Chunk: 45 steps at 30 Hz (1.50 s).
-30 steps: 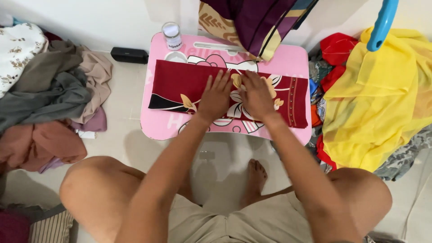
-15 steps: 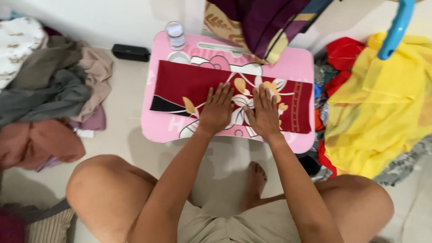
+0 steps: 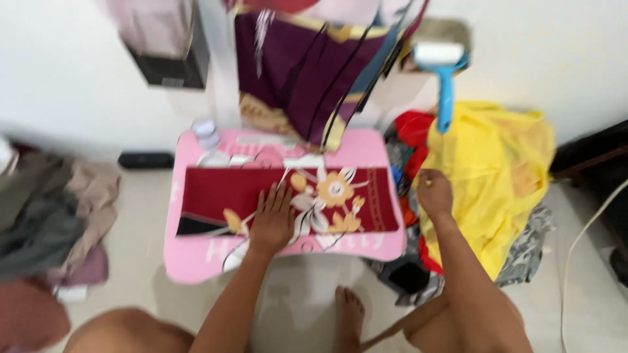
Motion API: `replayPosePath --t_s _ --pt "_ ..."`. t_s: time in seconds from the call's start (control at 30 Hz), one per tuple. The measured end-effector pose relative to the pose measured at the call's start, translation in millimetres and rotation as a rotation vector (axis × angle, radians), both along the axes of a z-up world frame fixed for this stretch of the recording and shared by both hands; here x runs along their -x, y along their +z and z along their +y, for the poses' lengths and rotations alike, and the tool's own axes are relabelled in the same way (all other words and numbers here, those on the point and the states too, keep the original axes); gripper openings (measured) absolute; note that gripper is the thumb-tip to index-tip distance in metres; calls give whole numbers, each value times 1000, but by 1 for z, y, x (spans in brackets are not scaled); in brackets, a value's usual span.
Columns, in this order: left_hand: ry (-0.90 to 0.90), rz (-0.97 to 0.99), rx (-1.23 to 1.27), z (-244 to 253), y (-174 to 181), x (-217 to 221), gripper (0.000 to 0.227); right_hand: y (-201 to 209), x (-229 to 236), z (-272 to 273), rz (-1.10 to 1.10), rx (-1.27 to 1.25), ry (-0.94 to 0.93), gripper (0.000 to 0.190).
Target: Using a lint roller to clean a red floral cloth on a small table
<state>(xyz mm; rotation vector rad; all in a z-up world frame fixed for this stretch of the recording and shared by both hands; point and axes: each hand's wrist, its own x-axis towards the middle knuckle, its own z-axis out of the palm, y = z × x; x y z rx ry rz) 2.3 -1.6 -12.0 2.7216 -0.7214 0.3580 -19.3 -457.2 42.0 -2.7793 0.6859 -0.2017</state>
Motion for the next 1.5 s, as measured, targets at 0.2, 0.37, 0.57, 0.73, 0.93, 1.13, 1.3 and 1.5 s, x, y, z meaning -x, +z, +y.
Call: replayPosePath --t_s 0.2,0.37,0.57,0.73,0.93,1.13,1.3,1.5 --pt "-31 -50 112 1 11 2 58 176 -17 36 -857 -408 -22 28" --pt "-15 25 -28 0 9 -1 60 223 -38 79 -722 -536 -26 41" --pt "-23 39 -47 -3 10 -4 60 229 -59 111 -674 -509 9 43" --pt "-77 214 -146 3 15 -26 63 224 -67 101 -770 -486 38 30" --pt "-125 486 -448 10 85 -45 65 231 -33 99 -1093 -624 283 18" --pt "-92 565 -400 15 58 -60 66 216 -21 128 -541 -588 568 29" --pt "-68 467 -511 12 59 -64 71 181 -38 188 -114 -471 718 27" --pt "-78 494 -585 7 40 -70 80 141 -69 203 157 -419 800 27"
